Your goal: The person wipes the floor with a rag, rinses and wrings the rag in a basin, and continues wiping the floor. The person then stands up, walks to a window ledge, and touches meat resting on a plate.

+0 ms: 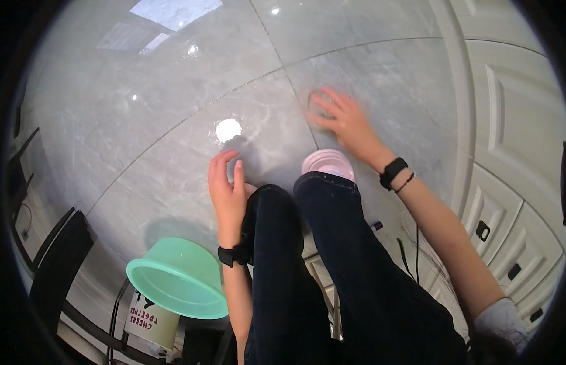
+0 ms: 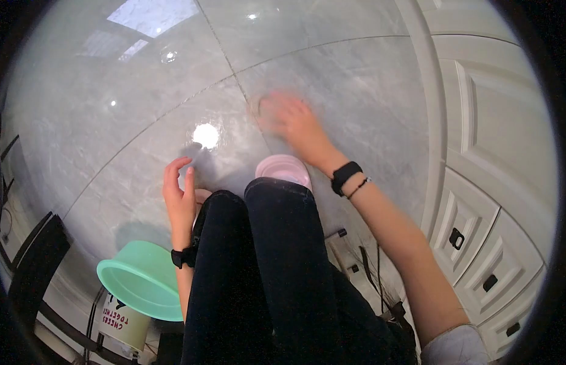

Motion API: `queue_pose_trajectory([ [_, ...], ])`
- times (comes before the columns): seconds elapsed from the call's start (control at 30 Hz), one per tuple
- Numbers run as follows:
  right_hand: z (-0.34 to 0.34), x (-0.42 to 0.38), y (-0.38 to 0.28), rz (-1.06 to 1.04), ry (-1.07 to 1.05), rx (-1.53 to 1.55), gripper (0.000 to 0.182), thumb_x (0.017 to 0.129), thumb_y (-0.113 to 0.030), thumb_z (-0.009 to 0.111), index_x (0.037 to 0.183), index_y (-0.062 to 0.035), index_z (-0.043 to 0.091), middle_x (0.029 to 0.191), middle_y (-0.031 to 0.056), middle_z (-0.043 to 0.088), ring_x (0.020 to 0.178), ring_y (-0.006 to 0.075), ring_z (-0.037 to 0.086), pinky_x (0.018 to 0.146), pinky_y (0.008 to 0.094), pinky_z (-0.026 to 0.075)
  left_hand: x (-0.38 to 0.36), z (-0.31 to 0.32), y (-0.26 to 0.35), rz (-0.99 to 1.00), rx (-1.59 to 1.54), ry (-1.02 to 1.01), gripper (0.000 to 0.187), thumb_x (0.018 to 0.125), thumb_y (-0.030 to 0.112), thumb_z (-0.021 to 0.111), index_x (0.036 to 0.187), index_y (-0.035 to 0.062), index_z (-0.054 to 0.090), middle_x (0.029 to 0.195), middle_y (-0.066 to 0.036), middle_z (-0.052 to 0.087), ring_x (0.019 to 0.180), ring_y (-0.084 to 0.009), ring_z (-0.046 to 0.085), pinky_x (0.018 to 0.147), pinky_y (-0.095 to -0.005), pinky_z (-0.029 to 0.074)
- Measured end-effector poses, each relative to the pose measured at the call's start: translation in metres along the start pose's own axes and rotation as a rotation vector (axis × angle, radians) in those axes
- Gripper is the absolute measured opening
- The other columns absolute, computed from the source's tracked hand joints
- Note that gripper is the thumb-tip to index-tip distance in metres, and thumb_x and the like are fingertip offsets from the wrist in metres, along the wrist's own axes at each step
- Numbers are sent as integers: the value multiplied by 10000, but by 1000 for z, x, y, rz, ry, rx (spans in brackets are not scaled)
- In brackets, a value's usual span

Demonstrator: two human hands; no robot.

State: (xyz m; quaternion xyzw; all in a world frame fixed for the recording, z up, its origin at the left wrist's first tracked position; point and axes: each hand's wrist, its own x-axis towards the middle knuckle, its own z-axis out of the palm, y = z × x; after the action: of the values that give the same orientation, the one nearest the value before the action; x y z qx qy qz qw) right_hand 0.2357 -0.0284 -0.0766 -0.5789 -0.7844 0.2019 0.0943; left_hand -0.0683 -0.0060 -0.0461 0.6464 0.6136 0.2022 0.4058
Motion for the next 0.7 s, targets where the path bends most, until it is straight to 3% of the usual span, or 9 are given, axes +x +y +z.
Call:
queue_pose_trajectory([
  [0.13,-13,-46,8,-97,-190,90,584,736,68,569,1257,-188,637,1485,74,432,1411,320,331,1117,480,325,2,8,3,69,99,-90,220,920,128,583,1107,19,623,1232,-162,598,1153,-343,557,989,-384,428],
  [0.33,-22,-89,15,3,-224,60,528,778,35,561,1244,-200,643,1492,77,425,1411,312,335,1109,464,325,-6,9,1,109,280,-207,323,910,162,605,1204,26,606,1390,-189,518,1227,-363,522,1010,-414,416],
  [0.63,5,-13,-8,-174,-49,67,386,846,-122,551,1204,-221,656,1443,72,469,1380,302,379,1103,460,338,-11,17,4,127,503,-256,356,926,213,598,1234,32,594,1471,-175,448,1310,-317,478,1052,-432,365],
  [0.7,3,-23,-10,-101,-36,72,412,833,-69,553,1203,-216,657,1437,77,474,1373,311,386,1103,451,353,-10,17,5,86,474,-266,362,928,217,593,1242,37,590,1476,-162,446,1333,-304,456,1064,-450,354],
])
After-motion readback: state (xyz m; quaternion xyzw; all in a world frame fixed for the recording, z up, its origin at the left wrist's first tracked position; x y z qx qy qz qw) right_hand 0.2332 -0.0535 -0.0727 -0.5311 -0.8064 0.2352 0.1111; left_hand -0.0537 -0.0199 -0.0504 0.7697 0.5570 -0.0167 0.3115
